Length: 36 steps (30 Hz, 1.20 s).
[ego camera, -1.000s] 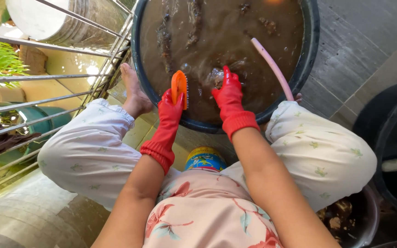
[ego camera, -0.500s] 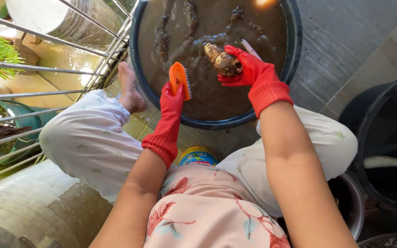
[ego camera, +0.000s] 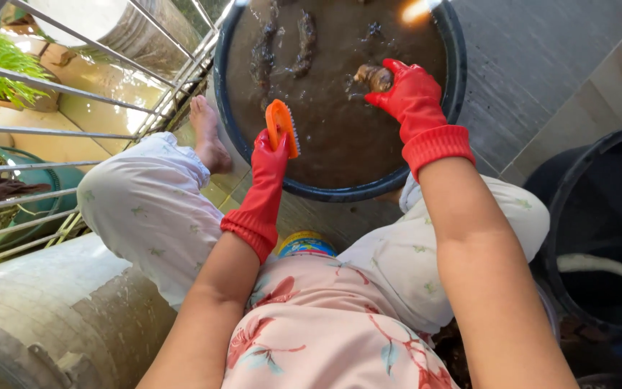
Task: A person wearing red gloves uses an orange scrub brush to clean a large, muddy root vegetable in a basin of water.
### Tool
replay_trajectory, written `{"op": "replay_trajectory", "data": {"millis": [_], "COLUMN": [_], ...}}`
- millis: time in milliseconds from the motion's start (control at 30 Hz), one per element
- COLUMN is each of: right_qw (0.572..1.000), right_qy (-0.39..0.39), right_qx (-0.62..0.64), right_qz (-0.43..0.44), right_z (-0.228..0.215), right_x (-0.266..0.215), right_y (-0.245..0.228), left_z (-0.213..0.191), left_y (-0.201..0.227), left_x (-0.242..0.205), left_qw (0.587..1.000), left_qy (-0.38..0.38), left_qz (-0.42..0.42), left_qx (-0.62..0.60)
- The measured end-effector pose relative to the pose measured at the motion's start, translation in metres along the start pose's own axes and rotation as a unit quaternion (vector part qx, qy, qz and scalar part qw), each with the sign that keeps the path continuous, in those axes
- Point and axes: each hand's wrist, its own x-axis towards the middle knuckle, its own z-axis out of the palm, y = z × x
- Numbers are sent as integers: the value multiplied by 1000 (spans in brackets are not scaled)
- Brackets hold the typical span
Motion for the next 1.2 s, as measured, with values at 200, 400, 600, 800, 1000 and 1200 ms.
{"op": "replay_trajectory", "data": {"millis": [200,400,600,800,1000,1200], "right_qw": [996,968,956,893,728,907], "right_qy": [-6,-90,1,110,159,91], "right_qx": [85,219,259,334,452,123], "right_qz": [13,85,135,279,490,392], "right_z": [-50,-112,-69,35,86,188], "right_x": [-4,-36,-93,-265,-408,-481], "right_y": [17,70,217,292,211,278], "left_z": [-4,-4,-12,-6,-3,5], "left_y": [7,8,29,-4,-12,-24], "left_x": [3,8,-5,11,11,15], "left_qw": [1000,1000,998,1000,999,998], "left_qy": [10,9,-15,-8,-15,-22], "left_qz": [0,-9,-27,-16,-33,-24], "left_qx": [-1,-26,-46,10,24,46]}}
